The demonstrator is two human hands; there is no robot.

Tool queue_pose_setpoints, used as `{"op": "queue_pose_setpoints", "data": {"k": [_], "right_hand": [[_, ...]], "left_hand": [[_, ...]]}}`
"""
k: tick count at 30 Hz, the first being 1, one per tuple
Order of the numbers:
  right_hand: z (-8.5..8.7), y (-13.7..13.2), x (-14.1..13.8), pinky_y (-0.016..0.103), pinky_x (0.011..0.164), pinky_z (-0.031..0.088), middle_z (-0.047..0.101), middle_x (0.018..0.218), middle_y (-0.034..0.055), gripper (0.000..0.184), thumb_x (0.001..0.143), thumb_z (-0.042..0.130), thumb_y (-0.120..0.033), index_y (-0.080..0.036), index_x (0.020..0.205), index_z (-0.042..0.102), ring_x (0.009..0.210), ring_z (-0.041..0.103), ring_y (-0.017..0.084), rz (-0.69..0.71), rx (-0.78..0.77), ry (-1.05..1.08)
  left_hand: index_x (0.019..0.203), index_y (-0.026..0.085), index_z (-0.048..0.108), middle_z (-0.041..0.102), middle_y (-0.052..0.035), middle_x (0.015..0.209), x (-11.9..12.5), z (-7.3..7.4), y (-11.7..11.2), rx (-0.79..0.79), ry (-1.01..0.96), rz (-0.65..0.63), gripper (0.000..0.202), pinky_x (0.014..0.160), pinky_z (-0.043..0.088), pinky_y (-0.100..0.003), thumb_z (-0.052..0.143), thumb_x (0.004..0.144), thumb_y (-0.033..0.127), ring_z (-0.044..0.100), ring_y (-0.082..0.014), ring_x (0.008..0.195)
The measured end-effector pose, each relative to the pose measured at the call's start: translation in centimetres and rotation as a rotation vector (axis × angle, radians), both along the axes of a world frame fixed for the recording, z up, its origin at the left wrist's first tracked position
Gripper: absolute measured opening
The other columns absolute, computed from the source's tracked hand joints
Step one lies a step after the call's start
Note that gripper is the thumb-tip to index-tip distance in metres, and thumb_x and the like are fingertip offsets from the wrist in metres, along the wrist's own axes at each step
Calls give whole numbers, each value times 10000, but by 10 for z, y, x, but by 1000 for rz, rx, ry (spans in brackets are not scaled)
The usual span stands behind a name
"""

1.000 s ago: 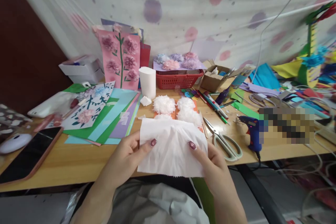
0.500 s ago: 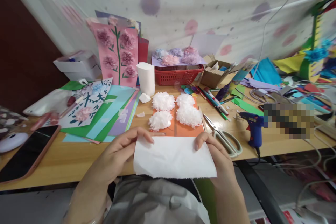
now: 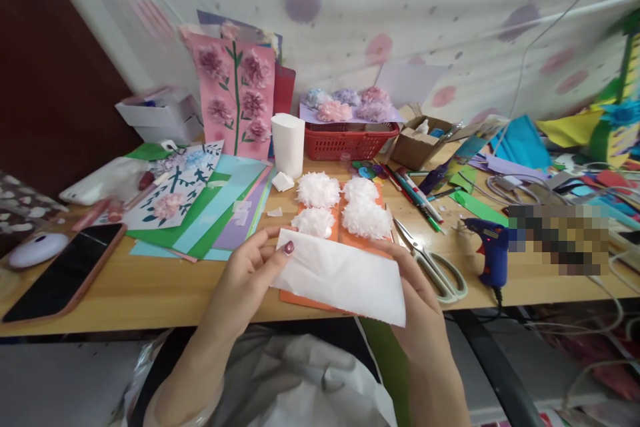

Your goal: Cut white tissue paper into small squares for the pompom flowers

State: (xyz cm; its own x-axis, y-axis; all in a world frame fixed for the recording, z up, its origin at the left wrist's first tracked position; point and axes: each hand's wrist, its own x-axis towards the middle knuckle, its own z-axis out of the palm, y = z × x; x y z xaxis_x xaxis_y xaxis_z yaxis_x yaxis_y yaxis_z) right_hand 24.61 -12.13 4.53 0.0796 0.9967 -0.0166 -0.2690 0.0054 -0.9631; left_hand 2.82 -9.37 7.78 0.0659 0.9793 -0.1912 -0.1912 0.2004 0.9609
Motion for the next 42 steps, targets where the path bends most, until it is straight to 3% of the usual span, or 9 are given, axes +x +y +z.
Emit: {"op": "queue_pose_setpoints", "data": {"k": [2,4,8,14,18,22,27,33,42], "right_hand": [[-3,-3,2,248,514,481,721,1163,22,480,817,691,-296,-364,1290,638,649,627,163,16,40,-96],[-6,-7,5,263,595,540,722,1230,32,501,802,698,-229,-362,1283,665,776,692,198,30,95,-204],[-7,-13,11,262,606,563,796,1034,71,300,814,641,-155,-295,1017,813,825,735,230,27,242,-384],[3,-21,9,265,548,559,816,842,36,299,909,582,-182,-337,988,825,672,749,216,24,468,-520],[6,-25,9,294,561,585,816,836,48,276,957,564,-254,-342,994,823,674,757,232,7,511,-551],[1,-29,10,313,594,599,818,900,46,280,965,564,-268,-379,1065,800,731,767,247,26,499,-570],[-5,-34,13,318,715,601,798,1100,35,377,882,683,-275,-386,1240,719,896,771,272,-55,482,-622],[8,-38,1,355,729,586,810,969,62,177,873,679,-342,-308,991,807,860,759,300,-86,340,-527],[2,-36,13,279,654,592,818,914,31,261,795,753,-245,-315,1045,782,760,772,245,-19,389,-542]], "left_hand": [[1162,161,622,784,-50,812,1,-1,0,25,33,-43,479,670,533,-264,756,807,453,726,-200,732],[1152,194,570,766,-15,760,2,-1,-3,48,66,-20,435,664,521,-256,740,832,434,712,-181,703],[1031,256,453,708,54,664,6,-1,-11,110,73,62,396,599,481,-229,752,826,417,645,-140,592],[813,254,410,654,59,653,4,-5,-18,183,119,123,387,554,437,-196,739,831,456,620,-120,602],[861,269,403,744,19,744,6,-3,-20,174,15,171,458,639,503,-235,810,762,455,729,-194,765],[1023,265,503,779,-14,764,9,1,-22,158,11,163,496,625,531,-263,842,720,463,746,-225,745],[875,235,706,780,-31,783,7,2,-25,156,224,161,297,559,526,-251,829,714,453,709,-199,668],[785,235,817,802,-41,806,3,6,-24,147,285,10,207,589,549,-242,893,598,280,716,-204,716],[690,265,829,800,-34,706,-4,9,-22,115,347,-178,55,568,534,-242,828,705,318,716,-198,644]]}}
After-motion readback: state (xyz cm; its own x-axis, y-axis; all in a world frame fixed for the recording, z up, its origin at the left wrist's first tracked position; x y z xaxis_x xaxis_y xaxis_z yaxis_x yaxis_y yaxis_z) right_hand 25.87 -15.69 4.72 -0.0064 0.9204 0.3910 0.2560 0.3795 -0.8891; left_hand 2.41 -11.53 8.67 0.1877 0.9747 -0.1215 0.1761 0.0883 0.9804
